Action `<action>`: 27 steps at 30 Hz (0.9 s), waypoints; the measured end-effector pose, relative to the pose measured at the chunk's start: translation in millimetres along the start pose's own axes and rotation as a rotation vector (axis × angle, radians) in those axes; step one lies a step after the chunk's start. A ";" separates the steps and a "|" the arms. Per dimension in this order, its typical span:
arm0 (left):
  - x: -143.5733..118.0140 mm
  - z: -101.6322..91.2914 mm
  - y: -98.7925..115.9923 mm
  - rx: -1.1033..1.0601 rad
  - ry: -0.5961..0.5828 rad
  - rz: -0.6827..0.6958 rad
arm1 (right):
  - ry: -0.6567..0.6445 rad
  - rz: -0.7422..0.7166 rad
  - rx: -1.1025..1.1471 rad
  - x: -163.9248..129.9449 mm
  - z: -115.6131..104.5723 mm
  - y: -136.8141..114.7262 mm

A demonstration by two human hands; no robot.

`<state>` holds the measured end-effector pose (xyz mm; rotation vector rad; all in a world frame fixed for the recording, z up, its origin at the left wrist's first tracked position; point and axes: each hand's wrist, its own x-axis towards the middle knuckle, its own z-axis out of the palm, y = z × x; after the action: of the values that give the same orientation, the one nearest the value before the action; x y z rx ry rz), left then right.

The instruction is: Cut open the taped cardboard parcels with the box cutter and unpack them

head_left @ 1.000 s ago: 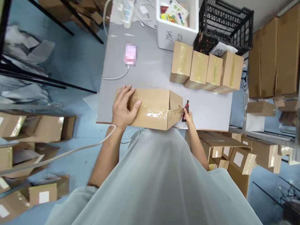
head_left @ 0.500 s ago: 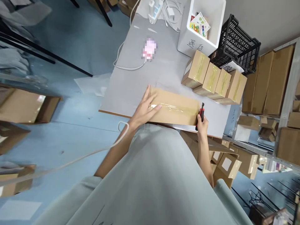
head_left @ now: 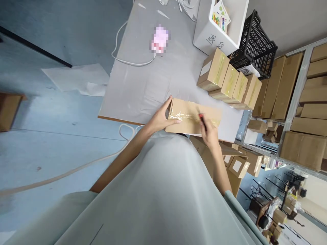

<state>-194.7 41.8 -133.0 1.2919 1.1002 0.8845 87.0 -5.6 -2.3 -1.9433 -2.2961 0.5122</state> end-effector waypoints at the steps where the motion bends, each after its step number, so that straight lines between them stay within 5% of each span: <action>1: -1.5 0.2 -0.9 0.003 -0.007 -0.009 | -0.139 -0.064 -0.074 3.8 -1.4 -16.4; 4: -4.3 3.2 -2.8 0.015 -0.013 0.001 | -0.455 -0.143 -0.320 18.2 -7.0 -54.4; 8: -3.3 5.7 -6.7 0.015 -0.015 0.072 | -0.635 -0.161 -0.493 32.4 -17.7 -75.9; 27: 4.2 -0.8 -10.0 0.083 -0.060 0.105 | -0.699 -0.097 -0.669 32.7 -37.4 -117.7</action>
<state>-195.2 45.0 -143.4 1.4463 1.0392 0.8797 -19.4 17.7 64.5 -2.1217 -3.3340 0.5155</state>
